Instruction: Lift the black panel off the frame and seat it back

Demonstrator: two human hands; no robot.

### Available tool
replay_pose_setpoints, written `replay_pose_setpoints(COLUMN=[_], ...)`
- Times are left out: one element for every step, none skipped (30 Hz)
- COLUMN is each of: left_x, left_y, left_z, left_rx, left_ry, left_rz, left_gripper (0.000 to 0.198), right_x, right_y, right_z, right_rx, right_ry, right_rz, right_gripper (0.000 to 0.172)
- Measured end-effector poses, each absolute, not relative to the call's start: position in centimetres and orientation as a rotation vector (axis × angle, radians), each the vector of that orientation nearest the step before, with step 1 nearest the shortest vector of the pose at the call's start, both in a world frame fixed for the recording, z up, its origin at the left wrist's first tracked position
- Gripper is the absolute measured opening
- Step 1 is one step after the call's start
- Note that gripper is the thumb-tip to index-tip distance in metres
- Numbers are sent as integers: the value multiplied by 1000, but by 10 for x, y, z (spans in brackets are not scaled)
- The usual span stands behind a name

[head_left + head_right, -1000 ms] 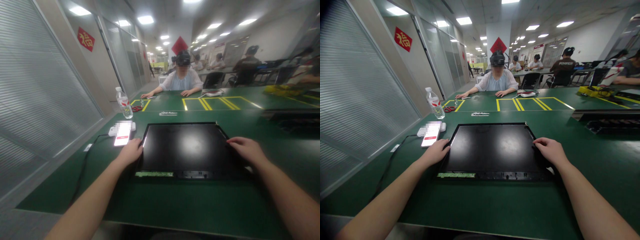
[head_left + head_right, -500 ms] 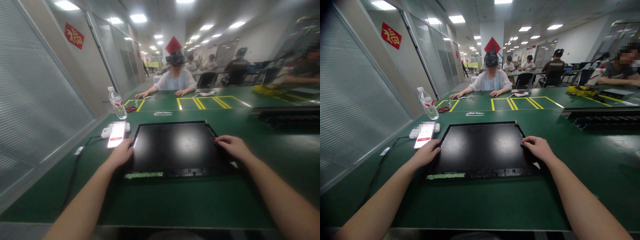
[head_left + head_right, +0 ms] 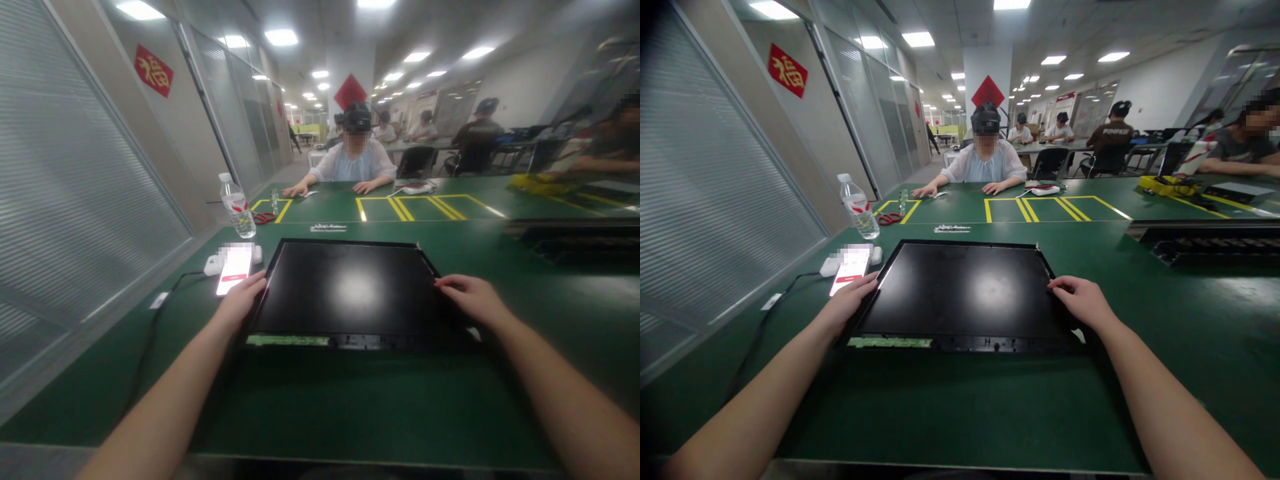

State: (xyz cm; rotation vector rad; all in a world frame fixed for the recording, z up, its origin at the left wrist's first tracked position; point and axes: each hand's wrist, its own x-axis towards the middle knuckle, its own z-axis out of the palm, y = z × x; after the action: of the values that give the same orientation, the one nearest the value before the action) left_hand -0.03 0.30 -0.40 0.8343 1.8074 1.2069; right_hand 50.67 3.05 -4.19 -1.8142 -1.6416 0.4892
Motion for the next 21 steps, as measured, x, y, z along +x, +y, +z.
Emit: replay_pose_setpoints(left_x=[3, 5, 6, 7, 7, 5, 3, 1, -2, -5, -8, -11, -14, -16, -18, -19, -19, -19, -18, -17, -15], left_y=[2, 2, 2, 2, 3, 3, 5, 6, 8, 10, 11, 13, 14, 15, 16, 16, 15, 14, 13, 11, 9], left_z=[-2, -1, 0, 1, 1, -1, -2, -5, -8, -11, -14, -17, -20, -22, -23, -24, -25, -25, -24, -22, -21], left_rx=[786, 756, 739, 729, 720, 709, 699, 694, 694, 705, 726, 748, 764, 773, 776, 777, 777, 781, 787, 792, 795], left_ry=[1771, 1743, 1720, 1696, 1669, 1639, 1605, 1572, 1538, 1501, 1463, 1427, 1407, 1407, 1418, 1433, 1443, 1434, 1410, 1384, 1361], left_rz=[1217, 1233, 1249, 1259, 1265, 1264, 1259, 1251, 1240, 1231, 1217, 1203, 1194, 1190, 1189, 1186, 1179, 1167, 1154, 1146, 1142], left_gripper=[47, 47, 46, 46, 47, 49, 51, 53, 55, 57, 59, 62, 68, 74, 82, 89, 95, 98, 100, 100, 100], right_x=[507, 506, 506, 505, 505, 504, 504, 504, 504, 504, 505, 506, 507, 508, 509, 509, 510, 510, 510, 510, 510], right_y=[30, 30, 30, 29, 29, 29, 28, 28, 28, 29, 29, 29, 30, 31, 31, 32, 32, 33, 33, 33, 33], right_z=[-42, -41, -41, -40, -39, -39, -38, -38, -39, -39, -40, -41, -42, -43, -44, -45, -46, -47, -47, -47, -47], right_rx=[-1816, -1819, -1822, -1826, -1830, -1835, -1841, -1847, -1850, -1848, -1841, -1831, -1818, -1807, -1799, -1794, -1791, -1790, -1793, -1797, -1803], right_ry=[-1641, -1639, -1636, -1634, -1634, -1634, -1636, -1636, -1635, -1635, -1636, -1639, -1644, -1650, -1657, -1662, -1667, -1670, -1673, -1674, -1674], right_rz=[488, 489, 491, 492, 490, 489, 488, 489, 490, 490, 489, 485, 478, 470, 463, 455, 447, 439, 433, 429, 426], right_gripper=[27, 27, 27, 26, 26, 26, 26, 26, 26, 26, 26, 26, 26, 26, 26, 27, 27, 27, 27, 27, 27])
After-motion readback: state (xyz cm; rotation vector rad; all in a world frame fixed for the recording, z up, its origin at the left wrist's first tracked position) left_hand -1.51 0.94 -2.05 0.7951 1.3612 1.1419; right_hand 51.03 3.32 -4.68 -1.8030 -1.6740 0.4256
